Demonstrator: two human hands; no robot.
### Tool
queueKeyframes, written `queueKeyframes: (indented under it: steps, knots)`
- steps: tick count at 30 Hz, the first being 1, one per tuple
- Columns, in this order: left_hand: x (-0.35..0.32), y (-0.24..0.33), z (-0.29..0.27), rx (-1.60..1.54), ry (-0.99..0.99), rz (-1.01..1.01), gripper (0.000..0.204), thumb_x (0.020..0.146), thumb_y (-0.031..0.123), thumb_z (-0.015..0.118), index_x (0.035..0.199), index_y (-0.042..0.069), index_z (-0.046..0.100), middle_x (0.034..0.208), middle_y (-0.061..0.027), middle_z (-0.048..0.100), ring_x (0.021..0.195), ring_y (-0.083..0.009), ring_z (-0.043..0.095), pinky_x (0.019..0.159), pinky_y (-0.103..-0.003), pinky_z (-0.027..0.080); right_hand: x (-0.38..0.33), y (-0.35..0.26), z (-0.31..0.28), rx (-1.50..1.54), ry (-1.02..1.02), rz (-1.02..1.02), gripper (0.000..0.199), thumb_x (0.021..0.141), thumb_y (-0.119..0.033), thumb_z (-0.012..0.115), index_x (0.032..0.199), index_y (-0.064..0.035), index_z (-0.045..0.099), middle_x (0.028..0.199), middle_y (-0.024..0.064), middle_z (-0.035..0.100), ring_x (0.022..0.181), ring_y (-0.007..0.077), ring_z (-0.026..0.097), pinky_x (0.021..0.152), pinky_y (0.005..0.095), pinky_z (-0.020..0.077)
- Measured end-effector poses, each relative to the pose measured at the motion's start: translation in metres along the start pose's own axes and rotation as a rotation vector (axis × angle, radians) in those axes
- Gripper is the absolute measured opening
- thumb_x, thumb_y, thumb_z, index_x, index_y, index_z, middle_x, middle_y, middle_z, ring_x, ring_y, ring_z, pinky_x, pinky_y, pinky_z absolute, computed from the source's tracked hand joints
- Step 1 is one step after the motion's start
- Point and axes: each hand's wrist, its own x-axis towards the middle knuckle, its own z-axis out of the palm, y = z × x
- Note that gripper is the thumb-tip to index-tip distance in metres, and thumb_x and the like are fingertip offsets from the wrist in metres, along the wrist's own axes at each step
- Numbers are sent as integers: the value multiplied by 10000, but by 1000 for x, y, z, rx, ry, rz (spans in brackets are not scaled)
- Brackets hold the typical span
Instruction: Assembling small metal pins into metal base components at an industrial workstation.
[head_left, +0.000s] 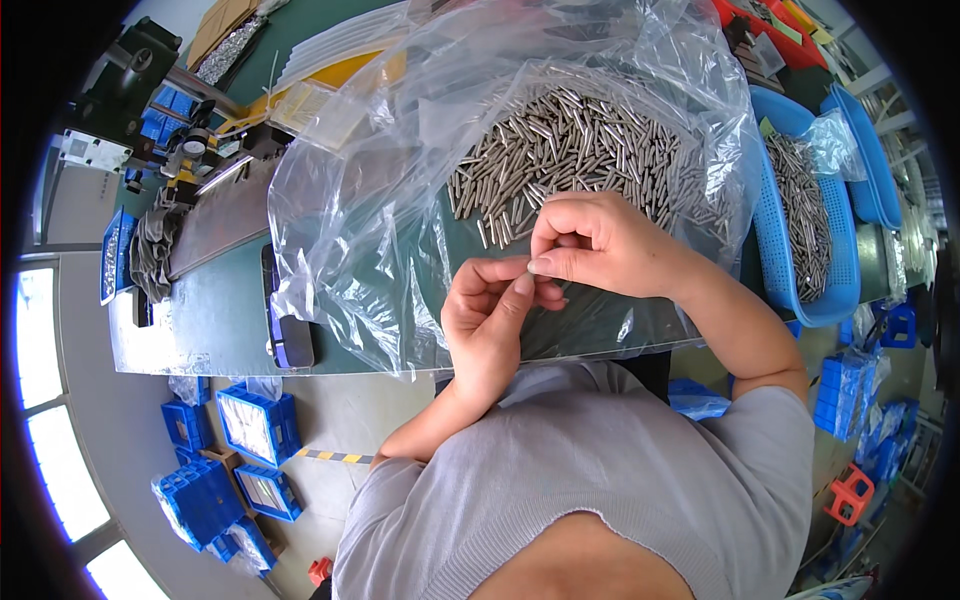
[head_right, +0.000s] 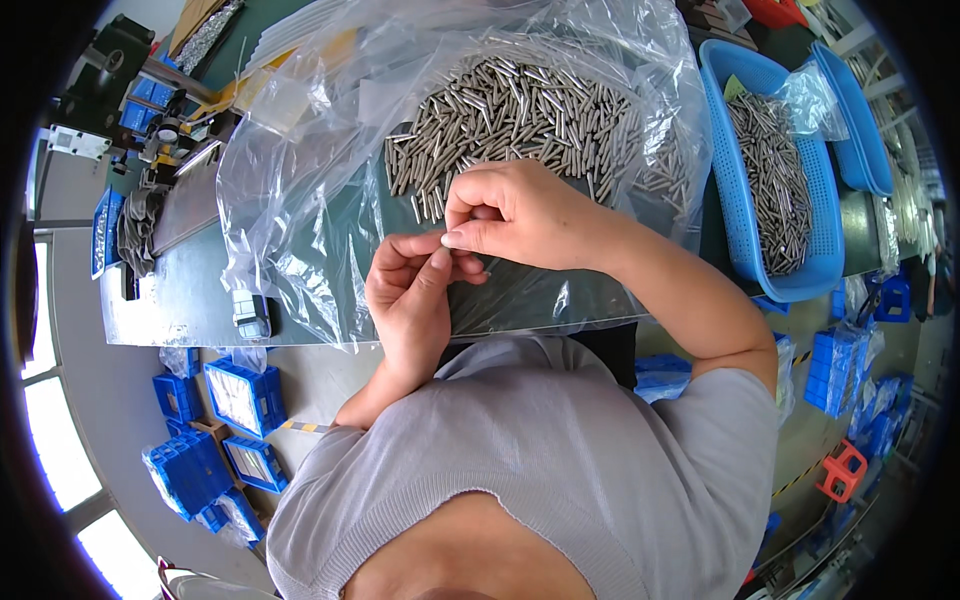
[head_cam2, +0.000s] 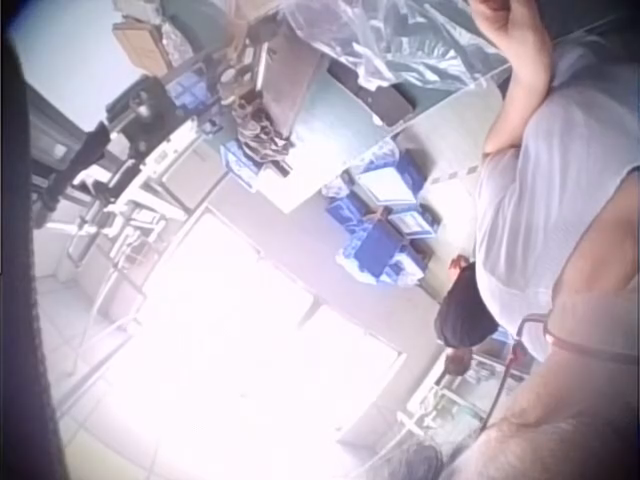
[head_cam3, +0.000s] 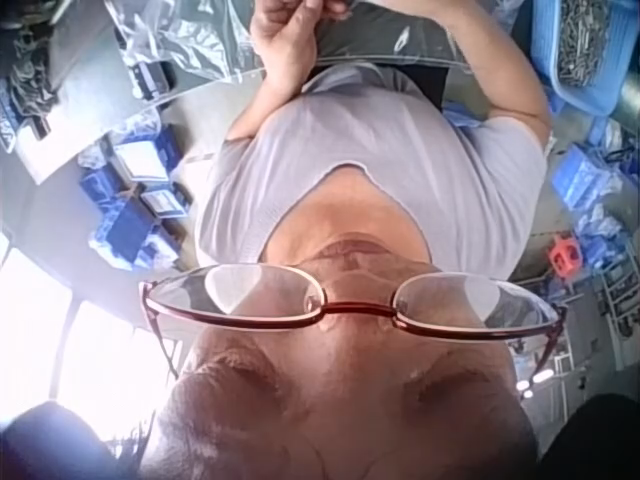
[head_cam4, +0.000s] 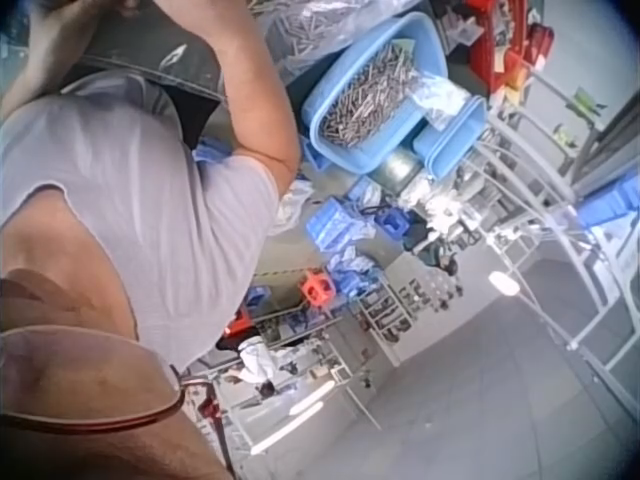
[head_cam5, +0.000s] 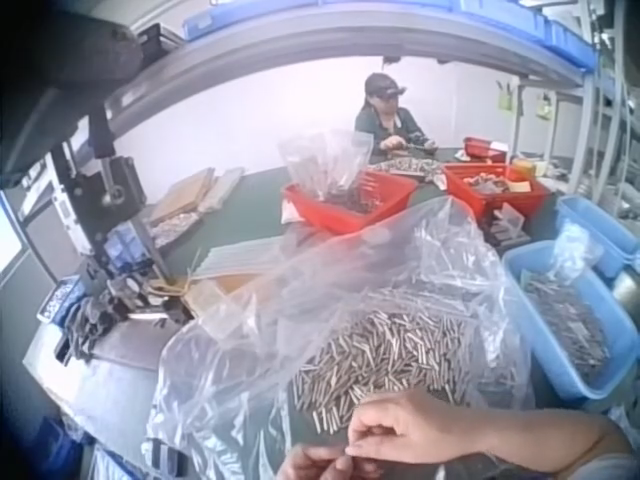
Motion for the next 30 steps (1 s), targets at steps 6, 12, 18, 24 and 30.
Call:
queueKeyframes:
  steps: [6,12,18,24,30]
  knots:
    - [1,0,0,-75,67,15,82,912,-16,494,991,-40,497,906,-140,624,786,-189,642,722,-317,553,-1,-2,14,191,77,39,70,820,-57,637,796,-12,589,756,12,544,675,80,539,581,235,433]
    - [-1,-3,-4,-125,52,37,73,905,-23,491,978,-22,496,965,-168,598,792,-193,631,720,-335,555,2,5,-9,800,158,299,99,867,-144,545,864,-45,540,746,-26,490,634,42,446,505,179,352]
    - [-1,-3,-4,-143,55,51,73,904,-16,488,977,-25,493,966,-170,599,777,-190,627,713,-339,551,9,16,-7,493,116,305,68,839,-74,540,884,-31,568,724,-14,520,615,45,468,466,203,365]
    - [-1,-3,-3,-139,62,70,89,894,11,504,977,-19,516,972,-193,596,758,-206,622,697,-352,546,10,16,19,-504,177,-133,160,719,-120,680,858,-98,604,796,59,597,656,269,592,560,369,475]
    - [-1,-4,-3,-125,68,74,91,896,14,503,980,-17,517,973,-191,596,759,-205,622,696,-346,547,9,15,17,-646,82,-122,112,763,-152,644,799,-82,565,752,66,561,665,280,597,563,387,475]
